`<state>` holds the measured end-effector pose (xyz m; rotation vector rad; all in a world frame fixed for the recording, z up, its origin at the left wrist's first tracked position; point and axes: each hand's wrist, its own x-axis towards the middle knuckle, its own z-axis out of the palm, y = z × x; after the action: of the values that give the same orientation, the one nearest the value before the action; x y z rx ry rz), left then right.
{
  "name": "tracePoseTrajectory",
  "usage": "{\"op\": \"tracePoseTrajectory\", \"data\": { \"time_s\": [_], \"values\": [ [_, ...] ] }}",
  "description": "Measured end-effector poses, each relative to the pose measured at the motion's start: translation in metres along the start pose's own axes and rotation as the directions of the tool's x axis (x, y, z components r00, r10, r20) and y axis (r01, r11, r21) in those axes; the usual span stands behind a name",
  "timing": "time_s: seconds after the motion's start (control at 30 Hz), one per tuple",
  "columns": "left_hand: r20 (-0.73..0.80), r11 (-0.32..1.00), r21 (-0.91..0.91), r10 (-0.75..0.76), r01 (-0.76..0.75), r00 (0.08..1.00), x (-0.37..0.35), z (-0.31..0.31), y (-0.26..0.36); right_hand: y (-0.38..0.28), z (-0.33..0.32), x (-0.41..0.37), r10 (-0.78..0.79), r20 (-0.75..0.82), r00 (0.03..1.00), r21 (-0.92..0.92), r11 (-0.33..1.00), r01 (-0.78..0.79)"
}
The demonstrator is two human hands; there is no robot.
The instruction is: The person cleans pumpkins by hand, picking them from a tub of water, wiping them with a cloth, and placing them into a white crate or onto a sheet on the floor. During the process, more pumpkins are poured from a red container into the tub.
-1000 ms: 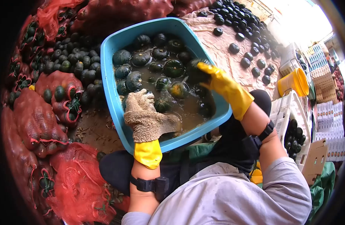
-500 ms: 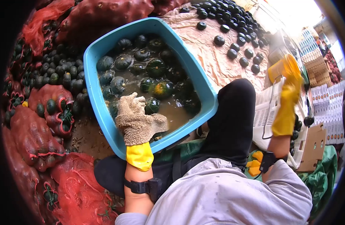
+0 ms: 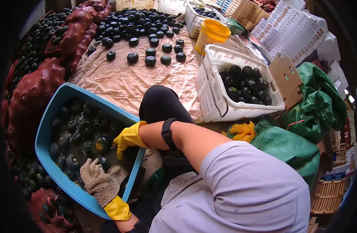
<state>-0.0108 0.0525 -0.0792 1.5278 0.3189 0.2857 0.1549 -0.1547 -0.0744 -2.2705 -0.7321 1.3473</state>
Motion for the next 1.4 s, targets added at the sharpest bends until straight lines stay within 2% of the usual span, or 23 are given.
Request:
{"op": "tracePoseTrajectory", "data": {
  "time_s": [0.07, 0.13, 0.2, 0.23, 0.3, 0.37, 0.43, 0.53, 0.63, 0.67, 0.73, 0.83, 0.87, 0.9, 0.97, 1.03, 1.1, 1.17, 1.23, 1.27, 1.3, 1.37, 1.4],
  "values": [
    [-0.096, 0.978, -0.178, -0.128, 0.109, 0.987, 0.0, 0.018, 0.013, -0.059, 0.001, -0.075, -0.054, -0.137, 0.989, 0.328, 0.94, 0.097],
    [-0.085, 0.979, -0.199, -0.063, 0.045, 0.994, 0.005, 0.023, 0.005, -0.076, 0.039, -0.06, -0.518, -0.447, 0.73, 0.263, 0.704, 0.66],
    [-0.087, 0.998, -0.069, -0.004, -0.002, 0.996, 0.0, 0.034, 0.014, -0.098, 0.067, -0.08, -0.558, -0.658, 0.506, 0.053, 0.636, 0.77],
    [-0.084, 1.0, -0.003, 0.023, -0.024, 0.996, -0.007, 0.043, 0.022, -0.096, 0.071, -0.039, -0.491, -0.625, 0.607, 0.173, 0.671, 0.721],
    [-0.104, 0.981, 0.188, 0.058, -0.037, 0.993, -0.026, 0.06, 0.046, -0.105, 0.087, 0.022, -0.209, -0.943, 0.257, 0.0, 0.777, 0.63],
    [-0.117, 0.968, 0.25, 0.03, 0.0, 0.993, -0.034, 0.06, 0.049, -0.118, 0.088, 0.037, -0.018, -0.967, 0.255, 0.149, 0.77, 0.621],
    [-0.097, 0.99, 0.129, -0.037, 0.049, 0.995, -0.031, 0.044, 0.029, -0.122, 0.1, 0.006, -0.212, -0.936, 0.281, 0.088, 0.632, 0.77],
    [-0.009, 0.898, 0.437, 0.056, -0.046, 0.998, -0.034, 0.043, 0.027, -0.107, 0.1, -0.017, -0.552, -0.756, 0.353, -0.028, 0.566, 0.824],
    [0.053, 0.839, 0.53, 0.109, -0.121, 0.993, -0.024, 0.044, 0.034, -0.098, 0.09, 0.033, -0.133, -0.988, 0.078, -0.056, 0.781, 0.622],
    [0.026, 0.995, 0.096, 0.004, -0.006, 1.0, -0.021, 0.045, 0.041, -0.097, 0.089, 0.022, -0.185, -0.974, 0.133, -0.05, 0.743, 0.667],
    [0.048, 0.85, -0.501, -0.164, 0.165, 0.985, -0.021, 0.05, 0.055, -0.094, 0.09, -0.003, -0.473, -0.831, 0.293, -0.047, 0.585, 0.81],
    [-0.029, 0.926, 0.339, 0.189, -0.168, 0.982, -0.028, 0.056, 0.077, -0.099, 0.087, 0.006, -0.438, -0.83, 0.345, 0.044, 0.566, 0.823],
    [-0.06, 0.848, 0.504, 0.227, -0.167, 0.972, -0.031, 0.06, 0.081, -0.106, 0.094, 0.02, -0.327, -0.899, 0.29, 0.055, 0.574, 0.817],
    [-0.069, 0.78, 0.6, 0.274, -0.18, 0.959, -0.029, 0.06, 0.083, -0.104, 0.095, 0.012, -0.399, -0.915, 0.062, -0.253, 0.685, 0.684],
    [0.052, 0.69, 0.663, 0.344, -0.29, 0.937, -0.018, 0.037, 0.065, -0.11, 0.091, -0.02, -0.557, -0.822, 0.115, -0.323, 0.624, 0.712],
    [0.174, 0.6, 0.708, 0.365, -0.374, 0.915, -0.018, 0.011, 0.04, -0.105, 0.078, -0.035, -0.642, -0.705, 0.301, -0.203, 0.589, 0.782],
    [0.063, 0.708, 0.622, 0.38, -0.334, 0.923, -0.022, 0.015, 0.029, -0.113, 0.071, -0.041, -0.268, -0.541, 0.797, 0.763, 0.243, 0.6],
    [-0.127, 0.82, 0.553, 0.259, -0.149, 0.957, -0.018, 0.035, 0.041, -0.108, 0.086, -0.01, -0.079, -0.748, 0.659, 0.663, -0.026, 0.748],
    [-0.289, 0.889, 0.449, 0.053, 0.086, 0.956, -0.017, 0.051, 0.076, -0.094, 0.085, -0.007, -0.084, -0.749, 0.657, 0.626, 0.236, 0.743],
    [-0.26, 0.854, 0.521, 0.153, 0.005, 0.953, -0.012, 0.042, 0.07, -0.077, 0.072, -0.01, -0.476, -0.784, 0.399, -0.09, 0.723, 0.685],
    [-0.215, 0.806, 0.587, 0.245, -0.075, 0.945, -0.008, 0.031, 0.056, -0.074, 0.054, -0.016, -0.651, -0.639, 0.41, -0.283, 0.694, 0.662],
    [-0.113, 0.692, 0.687, 0.405, -0.223, 0.907, -0.007, 0.016, 0.034, -0.102, 0.034, -0.056, -0.452, -0.35, 0.82, -0.093, 0.888, 0.45],
    [-0.076, 0.848, 0.502, 0.238, -0.169, 0.968, -0.012, 0.013, 0.046, -0.1, 0.031, -0.059, -0.492, -0.304, 0.816, -0.058, 0.864, 0.5]
  ]
}}
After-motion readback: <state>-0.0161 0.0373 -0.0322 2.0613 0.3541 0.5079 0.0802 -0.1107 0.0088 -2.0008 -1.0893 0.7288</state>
